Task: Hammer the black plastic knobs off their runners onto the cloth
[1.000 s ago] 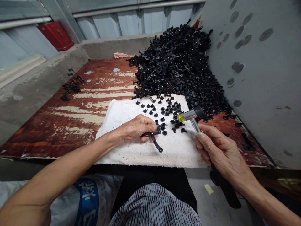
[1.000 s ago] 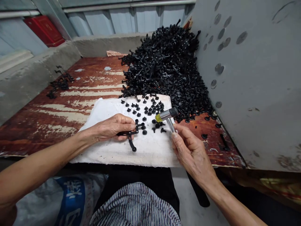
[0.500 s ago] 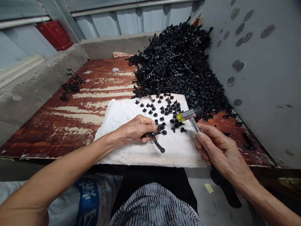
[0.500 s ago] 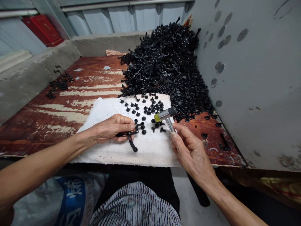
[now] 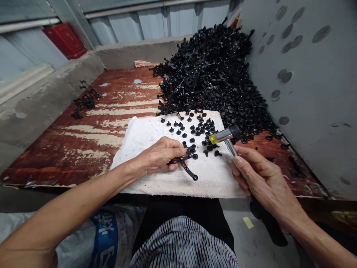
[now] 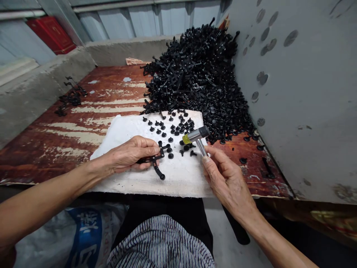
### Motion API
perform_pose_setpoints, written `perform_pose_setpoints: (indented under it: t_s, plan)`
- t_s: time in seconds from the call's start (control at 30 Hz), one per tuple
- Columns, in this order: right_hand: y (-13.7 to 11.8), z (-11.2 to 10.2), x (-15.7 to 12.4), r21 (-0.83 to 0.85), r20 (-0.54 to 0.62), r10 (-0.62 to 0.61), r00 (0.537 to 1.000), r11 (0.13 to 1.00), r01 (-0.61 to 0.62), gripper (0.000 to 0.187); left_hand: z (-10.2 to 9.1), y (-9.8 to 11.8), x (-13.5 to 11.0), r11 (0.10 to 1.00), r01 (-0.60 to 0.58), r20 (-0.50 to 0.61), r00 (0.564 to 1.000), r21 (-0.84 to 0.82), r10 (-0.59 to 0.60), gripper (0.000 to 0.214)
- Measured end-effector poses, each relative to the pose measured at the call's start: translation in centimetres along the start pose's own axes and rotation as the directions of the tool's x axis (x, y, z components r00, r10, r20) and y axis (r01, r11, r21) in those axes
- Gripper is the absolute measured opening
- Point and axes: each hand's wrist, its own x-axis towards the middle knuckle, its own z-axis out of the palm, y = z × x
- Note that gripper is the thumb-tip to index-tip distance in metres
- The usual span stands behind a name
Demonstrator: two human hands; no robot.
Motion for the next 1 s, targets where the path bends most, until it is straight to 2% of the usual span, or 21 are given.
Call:
perform_pose_setpoints:
  t_s: [0.67, 0.8, 1.0]
  plan:
    - [0.1, 0.0, 0.2, -0.032, -0.003, -0.032, 0.999, 0.999, 0.032, 0.032, 0.77, 0.54, -0.2, 0.996, 0.044, -0.036, 0.998, -0.077, -0.047, 0.029]
    - [0.36, -0.1, 0.13, -0.055, 0.007, -0.041, 0.999, 0.998, 0.041, 0.032, 0.76, 0.57, -0.26, 0.997, 0.044, -0.042, 0.998, -0.059, -0.047, 0.032]
    - [0.41, -0.18, 0.21, -0.133, 0.048, -0.088, 0.995, 0.987, 0.093, 0.028, 0.58, 0.29, 0.01, 0.999, -0.021, -0.049, 0.999, 0.041, 0.023, 0.027]
